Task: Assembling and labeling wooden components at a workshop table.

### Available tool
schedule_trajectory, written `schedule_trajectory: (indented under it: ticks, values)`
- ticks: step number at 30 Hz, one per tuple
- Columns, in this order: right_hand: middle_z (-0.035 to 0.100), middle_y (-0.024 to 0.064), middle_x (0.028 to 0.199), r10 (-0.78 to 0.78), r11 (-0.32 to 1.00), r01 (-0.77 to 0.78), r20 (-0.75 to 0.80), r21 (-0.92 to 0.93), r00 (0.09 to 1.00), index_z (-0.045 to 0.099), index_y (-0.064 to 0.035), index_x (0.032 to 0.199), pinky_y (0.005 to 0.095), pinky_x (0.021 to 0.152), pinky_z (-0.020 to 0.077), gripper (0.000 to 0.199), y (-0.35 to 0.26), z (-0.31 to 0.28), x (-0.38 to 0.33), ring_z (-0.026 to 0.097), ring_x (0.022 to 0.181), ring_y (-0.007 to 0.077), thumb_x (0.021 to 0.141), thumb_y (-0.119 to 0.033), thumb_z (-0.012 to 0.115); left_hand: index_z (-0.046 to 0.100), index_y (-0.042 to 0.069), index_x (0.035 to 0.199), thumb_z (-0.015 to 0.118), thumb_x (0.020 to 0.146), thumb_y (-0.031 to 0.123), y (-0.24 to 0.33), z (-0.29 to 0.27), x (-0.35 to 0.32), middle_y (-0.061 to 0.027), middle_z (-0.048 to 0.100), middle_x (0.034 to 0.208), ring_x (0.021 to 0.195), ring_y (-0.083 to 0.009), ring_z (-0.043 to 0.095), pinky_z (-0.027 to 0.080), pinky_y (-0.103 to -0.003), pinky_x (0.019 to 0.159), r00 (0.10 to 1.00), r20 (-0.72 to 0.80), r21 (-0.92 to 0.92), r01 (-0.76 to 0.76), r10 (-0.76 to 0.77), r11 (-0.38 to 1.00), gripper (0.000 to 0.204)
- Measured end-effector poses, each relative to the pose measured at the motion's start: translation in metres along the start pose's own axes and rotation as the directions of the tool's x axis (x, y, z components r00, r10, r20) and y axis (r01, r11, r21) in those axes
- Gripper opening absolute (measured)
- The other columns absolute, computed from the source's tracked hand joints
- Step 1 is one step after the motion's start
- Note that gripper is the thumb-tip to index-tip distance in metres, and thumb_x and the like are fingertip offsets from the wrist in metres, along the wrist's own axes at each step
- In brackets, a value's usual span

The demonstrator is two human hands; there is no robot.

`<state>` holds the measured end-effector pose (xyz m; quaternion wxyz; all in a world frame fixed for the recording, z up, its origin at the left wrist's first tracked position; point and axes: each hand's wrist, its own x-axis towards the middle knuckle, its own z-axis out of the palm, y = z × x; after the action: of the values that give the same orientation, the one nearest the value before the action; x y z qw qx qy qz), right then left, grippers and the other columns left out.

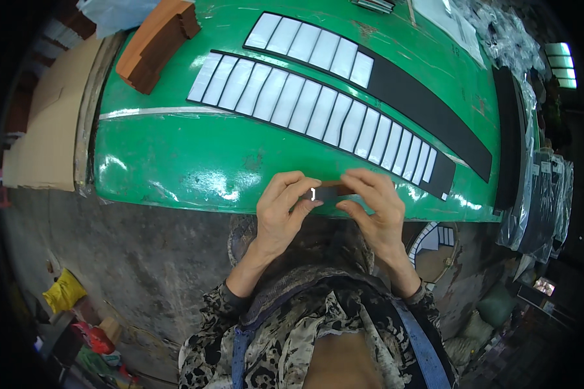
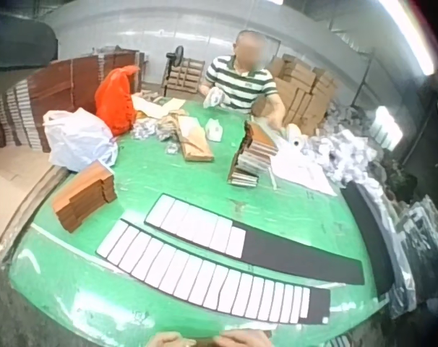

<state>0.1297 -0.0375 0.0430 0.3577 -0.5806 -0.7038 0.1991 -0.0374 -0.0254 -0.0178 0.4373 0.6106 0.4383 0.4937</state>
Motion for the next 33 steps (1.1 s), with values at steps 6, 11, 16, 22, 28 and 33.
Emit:
schedule_trajectory:
  ticks: [6,11,16,22,28,33]
  values:
    - [0.065,0.0039,0.093,-0.143,0.987,0.139,-0.057,-0.078,0.988,0.07,-0.0072,0.095,0.0319,0.066,0.0493,0.034,0.006,0.007,-0.003,0.058,0.08,0.023,0.061,-0.003,0.077,0.065,0.003,0.1,0.071,0.075,0.004,0.008,0.001,0.008,-0.0086,0.056,0.097,0.079,-0.0178,0.055,0.046,-0.028,0.066,0.992,0.046,0.095,-0.121,0.117,0.988,0.026]
    - [0.065,0.0052,0.092,-0.138,0.99,0.138,-0.101,-0.002,0.985,0.069,-0.0059,0.094,0.0324,0.067,0.0494,0.032,0.009,0.016,-0.012,0.059,0.081,0.0241,0.063,-0.004,0.077,0.062,0.002,0.092,0.064,0.078,0.007,0.015,0.013,0.003,-0.0095,0.056,0.093,0.082,-0.0229,0.053,0.044,-0.032,0.071,0.999,-0.028,0.056,0.027,-0.025,0.998,0.015]
    - [0.065,0.0088,0.096,0.064,0.988,-0.051,-0.084,0.146,0.994,0.067,-0.0034,0.101,0.0345,0.071,0.0494,0.038,0.011,0.008,-0.01,0.06,0.086,0.026,0.064,-0.002,0.076,0.061,0.002,0.092,0.06,0.083,0.013,0.017,0.013,0.007,-0.0094,0.056,0.095,0.087,-0.0228,0.051,0.041,-0.032,0.076,0.991,0.007,0.001,0.13,-0.13,0.992,0.014]
    - [0.066,0.0047,0.093,-0.037,0.993,0.05,-0.117,0.103,0.992,0.069,-0.005,0.094,0.0319,0.067,0.0495,0.03,0.015,0.015,-0.009,0.059,0.08,0.0223,0.065,-0.005,0.075,0.063,0.003,0.099,0.063,0.083,0.012,0.014,0.005,0.001,-0.0069,0.056,0.099,0.093,-0.0199,0.051,0.042,-0.031,0.078,0.98,0.063,-0.047,0.192,-0.189,0.98,0.018]
    - [0.066,0.0035,0.09,-0.08,0.992,0.094,-0.156,0.087,0.985,0.069,-0.006,0.091,0.0313,0.065,0.049,0.027,0.018,0.019,-0.012,0.059,0.077,0.0216,0.065,-0.006,0.074,0.063,0.004,0.1,0.067,0.077,0.003,0.013,0.0,0.002,-0.0075,0.057,0.101,0.093,-0.0204,0.052,0.043,-0.03,0.076,0.986,0.112,0.057,0.121,-0.127,0.991,0.023]
    - [0.066,0.0033,0.091,-0.137,0.989,0.146,-0.176,0.037,0.975,0.068,-0.0062,0.09,0.0315,0.065,0.0487,0.026,0.02,0.019,-0.007,0.059,0.076,0.0218,0.065,-0.006,0.074,0.063,0.003,0.098,0.066,0.076,0.002,0.016,0.005,0.008,-0.0088,0.057,0.1,0.09,-0.0224,0.053,0.043,-0.031,0.076,0.994,0.071,0.135,0.068,-0.078,0.989,0.022]
